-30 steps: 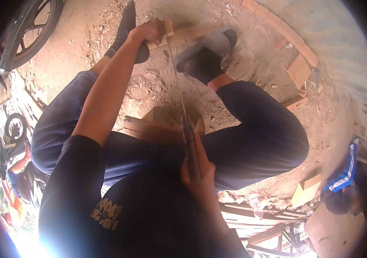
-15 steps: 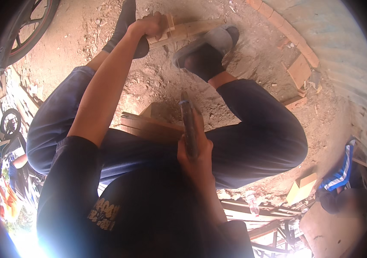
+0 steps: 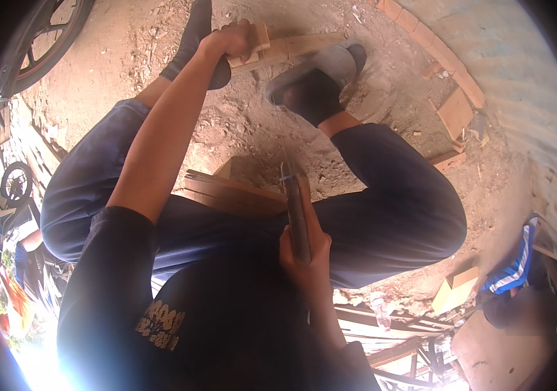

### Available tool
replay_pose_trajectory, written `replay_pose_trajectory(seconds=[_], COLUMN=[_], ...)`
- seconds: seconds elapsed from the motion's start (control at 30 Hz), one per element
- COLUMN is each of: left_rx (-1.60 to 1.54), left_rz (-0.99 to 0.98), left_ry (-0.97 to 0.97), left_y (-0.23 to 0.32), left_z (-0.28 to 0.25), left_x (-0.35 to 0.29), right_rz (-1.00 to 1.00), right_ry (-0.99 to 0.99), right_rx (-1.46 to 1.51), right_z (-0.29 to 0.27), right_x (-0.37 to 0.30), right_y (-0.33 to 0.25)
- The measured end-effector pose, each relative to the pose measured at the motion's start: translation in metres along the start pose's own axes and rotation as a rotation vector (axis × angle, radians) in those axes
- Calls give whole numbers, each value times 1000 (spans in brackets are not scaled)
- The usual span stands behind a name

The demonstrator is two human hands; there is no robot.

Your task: The person sits on the ground and uses a hand saw to cut a small rectangular piece of wood held between their feet. They repeatedly saw back and forth along a marked line, pausing briefly to reposition the wood before continuing the cut.

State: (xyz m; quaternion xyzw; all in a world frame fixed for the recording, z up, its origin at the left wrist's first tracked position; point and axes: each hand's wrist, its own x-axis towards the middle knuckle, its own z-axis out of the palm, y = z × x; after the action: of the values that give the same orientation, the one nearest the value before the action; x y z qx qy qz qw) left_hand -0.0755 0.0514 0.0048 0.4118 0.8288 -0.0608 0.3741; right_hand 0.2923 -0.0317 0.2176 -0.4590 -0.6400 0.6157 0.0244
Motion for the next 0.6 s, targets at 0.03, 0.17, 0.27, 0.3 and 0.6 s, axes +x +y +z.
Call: replay_pose_trajectory(seconds=[0.03, 0.17, 0.27, 0.3, 0.6], left_rx=[-27, 49, 45, 16, -65], left_rz=[-13, 38, 63, 45, -16], left_ry=[-13, 63, 67, 60, 56], left_y=[-3, -37, -16, -3, -15], left_z=[-1, 29, 23, 9, 2], left_x=[0, 29, 21, 11, -2], right_rz=[-4, 24, 34, 35, -143], right_ry=[-7, -37, 0, 5, 18], right_rx=[1, 1, -37, -17, -165], right_z=[0, 6, 2, 2, 8], right_x=[1, 11, -2, -3, -11], right_y=[-3, -11, -9, -9, 0])
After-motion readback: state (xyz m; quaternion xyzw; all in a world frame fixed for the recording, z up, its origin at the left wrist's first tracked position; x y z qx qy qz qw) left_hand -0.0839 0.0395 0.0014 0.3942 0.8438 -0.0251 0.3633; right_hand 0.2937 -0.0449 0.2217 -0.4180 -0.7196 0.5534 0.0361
